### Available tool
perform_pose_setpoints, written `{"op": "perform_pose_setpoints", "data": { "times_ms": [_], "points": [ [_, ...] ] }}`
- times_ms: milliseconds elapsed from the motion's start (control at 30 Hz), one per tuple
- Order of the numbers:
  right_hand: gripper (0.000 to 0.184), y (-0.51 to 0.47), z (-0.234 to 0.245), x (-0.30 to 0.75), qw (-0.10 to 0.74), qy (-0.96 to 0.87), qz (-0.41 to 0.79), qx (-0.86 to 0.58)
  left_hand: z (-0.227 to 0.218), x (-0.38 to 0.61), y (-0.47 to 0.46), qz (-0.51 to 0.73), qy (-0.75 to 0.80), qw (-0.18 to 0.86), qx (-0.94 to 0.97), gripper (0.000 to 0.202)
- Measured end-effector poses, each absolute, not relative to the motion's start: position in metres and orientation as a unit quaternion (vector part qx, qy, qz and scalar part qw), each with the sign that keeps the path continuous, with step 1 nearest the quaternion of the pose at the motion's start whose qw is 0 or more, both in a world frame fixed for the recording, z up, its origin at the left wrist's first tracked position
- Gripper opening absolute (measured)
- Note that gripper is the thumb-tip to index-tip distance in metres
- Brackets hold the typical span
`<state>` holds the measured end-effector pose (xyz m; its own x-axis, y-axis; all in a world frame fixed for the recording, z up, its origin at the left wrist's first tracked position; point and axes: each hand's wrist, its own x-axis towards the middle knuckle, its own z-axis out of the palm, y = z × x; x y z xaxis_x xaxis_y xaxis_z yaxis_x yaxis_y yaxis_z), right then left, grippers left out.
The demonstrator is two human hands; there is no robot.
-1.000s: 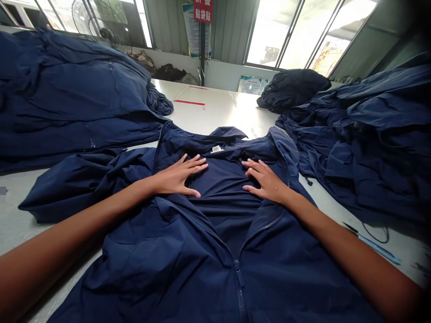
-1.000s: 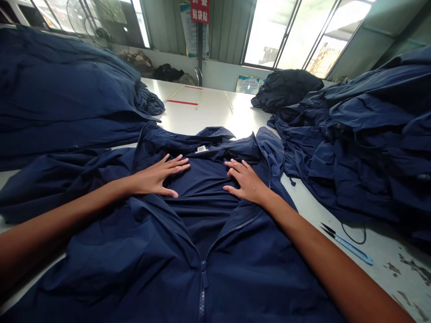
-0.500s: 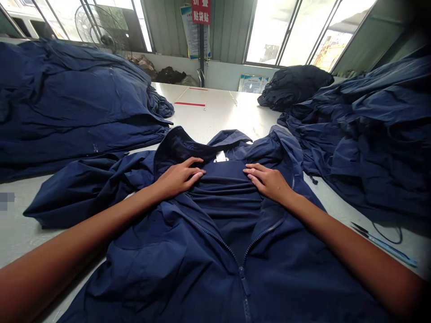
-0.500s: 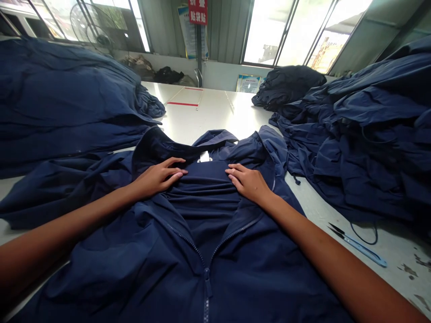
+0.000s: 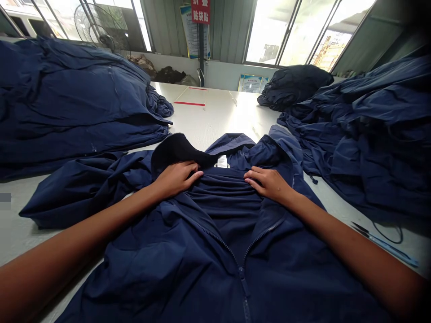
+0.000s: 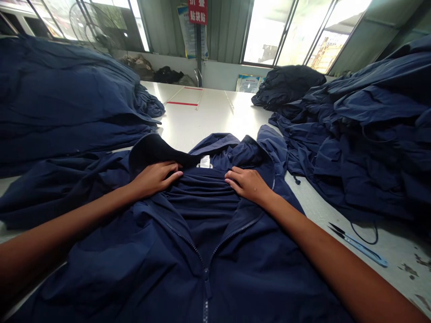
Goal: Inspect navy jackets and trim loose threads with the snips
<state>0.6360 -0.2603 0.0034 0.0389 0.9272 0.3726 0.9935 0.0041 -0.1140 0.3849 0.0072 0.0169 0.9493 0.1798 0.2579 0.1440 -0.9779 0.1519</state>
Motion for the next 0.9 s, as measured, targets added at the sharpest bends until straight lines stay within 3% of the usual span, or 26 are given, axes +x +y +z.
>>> {"op": "perform_pose_setpoints", "data": {
  "times_ms": [133, 200, 400, 500, 667, 767, 900],
  "points": [
    [0.022, -0.260, 0.003, 0.635, 0.192, -0.692, -0.096, -0.689, 0.034, 0.383, -0.011, 0.155, 0.068, -0.079, 0.982, 0.042],
    [0.022, -0.260, 0.004, 0.635, 0.185, -0.692, -0.098, -0.691, 0.043, 0.390, -0.024, 0.168, 0.066, -0.103, 0.978, 0.041],
    [0.023, -0.260, 0.006, 0.634, 0.179, -0.695, -0.096, -0.690, 0.041, 0.460, -0.030, 0.153, -0.006, 0.060, 0.986, 0.040],
    [0.022, -0.260, 0.005, 0.634, 0.182, -0.688, -0.092, -0.696, 0.033, 0.486, -0.016, 0.155, -0.005, 0.075, 0.985, 0.054],
    [0.023, -0.260, 0.004, 0.634, 0.180, -0.683, -0.096, -0.701, 0.030, 0.463, -0.016, 0.194, -0.004, 0.073, 0.978, 0.019],
    [0.025, -0.260, 0.004, 0.634, 0.179, -0.680, -0.094, -0.705, 0.023, 0.436, -0.024, 0.195, -0.082, 0.066, 0.975, 0.024],
    [0.025, -0.261, 0.004, 0.634, 0.177, -0.674, -0.093, -0.711, 0.006, 0.417, -0.025, 0.186, -0.123, 0.134, 0.966, 0.033]
  ]
}}
